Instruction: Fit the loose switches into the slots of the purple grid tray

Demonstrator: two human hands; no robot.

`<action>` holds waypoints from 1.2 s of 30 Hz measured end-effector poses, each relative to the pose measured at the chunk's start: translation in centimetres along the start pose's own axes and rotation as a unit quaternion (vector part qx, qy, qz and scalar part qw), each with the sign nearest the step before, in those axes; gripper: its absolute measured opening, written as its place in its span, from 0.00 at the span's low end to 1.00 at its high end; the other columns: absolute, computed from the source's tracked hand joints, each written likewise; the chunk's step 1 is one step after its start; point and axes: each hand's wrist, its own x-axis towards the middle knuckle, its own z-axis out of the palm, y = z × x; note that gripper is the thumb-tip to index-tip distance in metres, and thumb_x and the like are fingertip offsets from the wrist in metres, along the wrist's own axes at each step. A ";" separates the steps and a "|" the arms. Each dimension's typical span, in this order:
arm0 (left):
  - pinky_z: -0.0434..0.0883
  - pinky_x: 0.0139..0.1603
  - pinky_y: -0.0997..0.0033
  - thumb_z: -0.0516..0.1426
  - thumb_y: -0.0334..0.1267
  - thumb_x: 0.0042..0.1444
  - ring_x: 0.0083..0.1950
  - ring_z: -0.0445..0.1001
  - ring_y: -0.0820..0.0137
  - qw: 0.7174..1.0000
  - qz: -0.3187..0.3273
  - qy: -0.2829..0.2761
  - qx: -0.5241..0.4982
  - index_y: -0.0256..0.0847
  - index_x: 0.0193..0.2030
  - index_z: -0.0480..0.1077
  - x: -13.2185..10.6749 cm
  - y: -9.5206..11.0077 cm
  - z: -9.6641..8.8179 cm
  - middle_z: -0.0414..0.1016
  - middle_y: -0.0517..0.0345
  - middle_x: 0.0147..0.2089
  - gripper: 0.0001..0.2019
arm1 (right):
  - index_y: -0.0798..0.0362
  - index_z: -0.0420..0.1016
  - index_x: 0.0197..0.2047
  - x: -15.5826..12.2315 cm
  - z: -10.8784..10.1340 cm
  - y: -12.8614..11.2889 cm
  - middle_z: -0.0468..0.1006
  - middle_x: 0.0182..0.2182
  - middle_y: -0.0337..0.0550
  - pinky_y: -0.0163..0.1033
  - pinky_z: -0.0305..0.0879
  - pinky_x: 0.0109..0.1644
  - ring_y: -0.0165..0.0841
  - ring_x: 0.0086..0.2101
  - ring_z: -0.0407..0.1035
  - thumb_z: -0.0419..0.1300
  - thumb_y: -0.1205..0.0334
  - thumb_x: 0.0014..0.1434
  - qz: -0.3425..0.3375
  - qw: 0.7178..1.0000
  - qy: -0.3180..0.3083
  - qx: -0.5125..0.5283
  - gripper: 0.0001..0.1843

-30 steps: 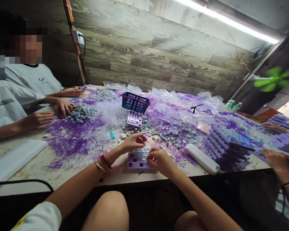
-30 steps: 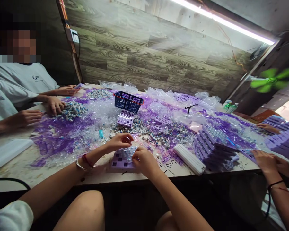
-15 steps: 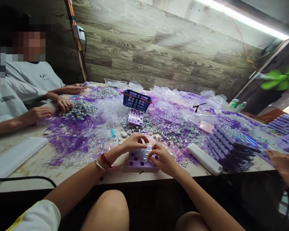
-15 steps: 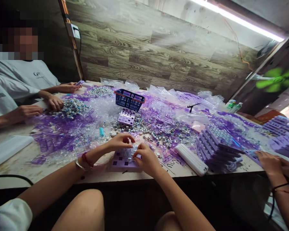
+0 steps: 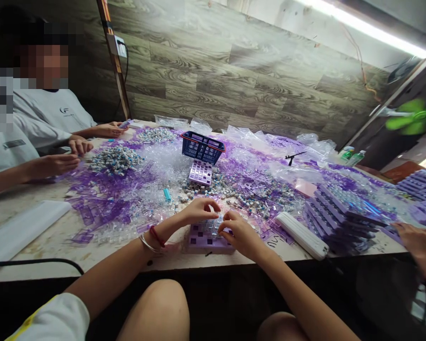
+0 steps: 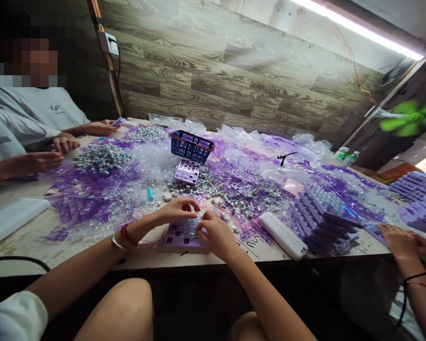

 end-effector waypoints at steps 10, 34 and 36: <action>0.62 0.27 0.77 0.61 0.42 0.46 0.27 0.67 0.75 1.000 0.003 -0.003 -0.001 0.34 0.36 0.74 -0.1 0.2 0.1 0.74 0.58 0.31 0.13 | 0.52 0.78 0.31 -0.1 0.1 0.6 0.67 0.35 0.42 0.41 0.62 0.46 0.34 0.39 0.64 0.61 0.74 0.54 0.013 0.999 0.011 0.039 0.08; 0.62 0.28 0.77 0.61 0.42 0.47 0.27 0.66 0.75 1.000 0.008 -0.012 0.018 0.35 0.36 0.75 -0.1 0.0 0.0 0.74 0.59 0.29 0.13 | 0.52 0.78 0.30 0.2 0.1 0.7 0.67 0.33 0.41 0.40 0.62 0.46 0.33 0.38 0.64 0.61 0.74 0.53 0.013 0.998 0.014 0.058 0.08; 0.62 0.28 0.77 0.61 0.42 0.47 0.27 0.66 0.75 1.000 0.009 -0.012 0.019 0.35 0.36 0.75 -0.1 0.0 0.0 0.74 0.59 0.29 0.13 | 0.52 0.79 0.30 0.3 0.0 0.7 0.67 0.33 0.41 0.40 0.62 0.45 0.33 0.38 0.65 0.61 0.74 0.53 0.014 0.998 0.010 0.059 0.08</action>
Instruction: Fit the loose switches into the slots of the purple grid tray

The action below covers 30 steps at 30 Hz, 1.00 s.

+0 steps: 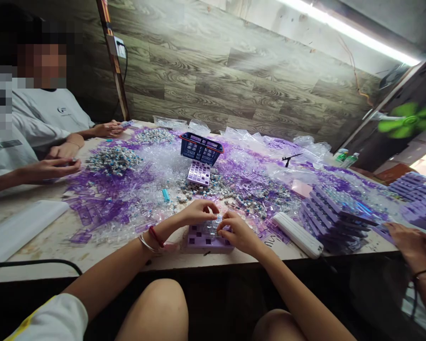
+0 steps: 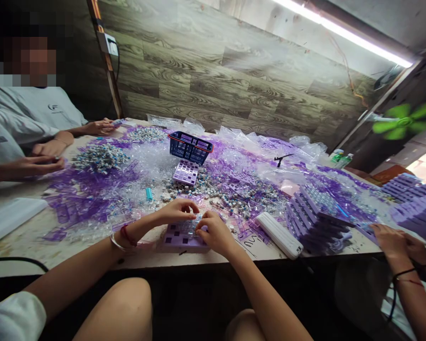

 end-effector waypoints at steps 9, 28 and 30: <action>0.62 0.28 0.78 0.61 0.37 0.46 0.28 0.66 0.75 1.000 0.000 -0.003 0.007 0.35 0.37 0.75 -0.1 0.2 -0.1 0.75 0.59 0.31 0.11 | 0.50 0.81 0.29 0.0 -0.3 -0.6 0.72 0.31 0.42 0.39 0.63 0.43 0.33 0.36 0.67 0.64 0.72 0.51 0.001 1.000 0.006 -0.003 0.07; 0.67 0.34 0.75 0.64 0.40 0.46 0.32 0.69 0.74 0.990 0.102 -0.065 -0.066 0.33 0.35 0.71 -0.6 0.7 1.1 0.71 0.58 0.31 0.13 | 0.54 0.71 0.34 -0.3 -1.0 -0.2 0.76 0.30 0.40 0.32 0.66 0.29 0.28 0.28 0.70 0.61 0.67 0.51 0.020 0.987 0.067 0.143 0.05; 0.67 0.34 0.75 0.65 0.41 0.46 0.32 0.69 0.74 0.990 0.108 -0.067 -0.061 0.33 0.34 0.70 -0.5 0.4 1.1 0.71 0.58 0.31 0.14 | 0.54 0.72 0.33 -0.4 -1.0 -0.1 0.76 0.29 0.39 0.32 0.65 0.29 0.28 0.28 0.70 0.60 0.68 0.51 0.000 0.989 0.066 0.133 0.03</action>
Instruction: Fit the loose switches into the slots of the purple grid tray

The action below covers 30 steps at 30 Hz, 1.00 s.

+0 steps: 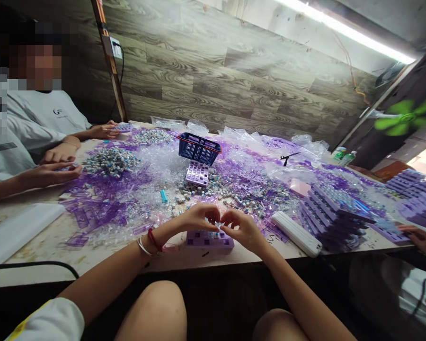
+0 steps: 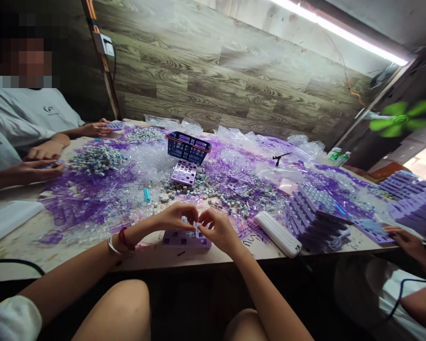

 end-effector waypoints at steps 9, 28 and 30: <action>0.63 0.30 0.78 0.65 0.42 0.47 0.29 0.67 0.76 0.991 0.064 -0.007 0.116 0.34 0.30 0.70 -0.2 -0.3 0.2 0.71 0.61 0.27 0.13 | 0.52 0.70 0.31 -0.3 0.3 1.1 0.75 0.28 0.38 0.33 0.65 0.31 0.29 0.28 0.69 0.59 0.74 0.47 -0.056 0.996 -0.021 -0.071 0.08; 0.66 0.38 0.76 0.65 0.36 0.48 0.34 0.70 0.73 0.969 0.131 -0.048 0.204 0.36 0.30 0.71 0.0 -0.2 0.4 0.72 0.58 0.32 0.08 | 0.52 0.76 0.31 -0.3 0.2 1.6 0.78 0.32 0.41 0.33 0.67 0.37 0.31 0.32 0.73 0.60 0.77 0.48 -0.139 0.983 -0.056 -0.109 0.11; 0.66 0.39 0.75 0.65 0.36 0.48 0.35 0.71 0.72 0.964 0.134 -0.048 0.227 0.36 0.30 0.72 -0.1 -0.2 0.3 0.72 0.57 0.33 0.07 | 0.52 0.76 0.29 -0.3 0.1 1.5 0.78 0.32 0.41 0.33 0.67 0.37 0.31 0.32 0.73 0.60 0.76 0.49 -0.145 0.980 -0.062 -0.121 0.10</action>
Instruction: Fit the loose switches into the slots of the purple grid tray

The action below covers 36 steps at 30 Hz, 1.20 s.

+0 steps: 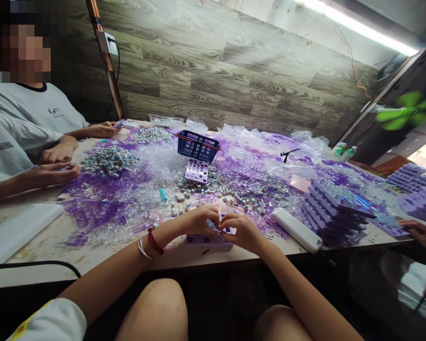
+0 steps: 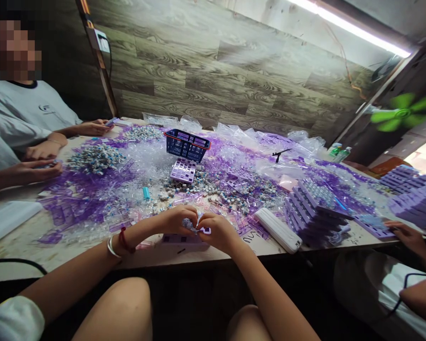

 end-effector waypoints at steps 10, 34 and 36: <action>0.68 0.40 0.74 0.61 0.33 0.52 0.35 0.72 0.72 1.000 0.014 0.003 -0.003 0.37 0.29 0.74 -0.2 0.4 -0.3 0.75 0.55 0.33 0.03 | 0.53 0.76 0.28 0.0 0.2 0.1 0.78 0.31 0.42 0.33 0.68 0.37 0.31 0.32 0.73 0.62 0.75 0.50 -0.012 1.000 -0.003 -0.017 0.08; 0.65 0.49 0.61 0.65 0.60 0.37 0.48 0.68 0.56 0.974 -0.140 -0.040 0.173 0.36 0.49 0.64 -0.5 1.1 -0.2 0.69 0.46 0.48 0.37 | 0.54 0.71 0.21 0.2 0.1 -0.6 0.74 0.27 0.40 0.31 0.63 0.33 0.28 0.28 0.69 0.61 0.77 0.48 0.001 1.000 -0.024 -0.009 0.10; 0.64 0.50 0.61 0.65 0.61 0.37 0.49 0.68 0.56 0.973 -0.146 -0.056 0.171 0.37 0.52 0.62 -0.6 1.1 -0.1 0.69 0.47 0.49 0.40 | 0.54 0.71 0.22 0.2 -0.1 -1.0 0.74 0.28 0.40 0.31 0.64 0.34 0.28 0.29 0.69 0.60 0.78 0.49 0.001 0.999 -0.033 -0.027 0.11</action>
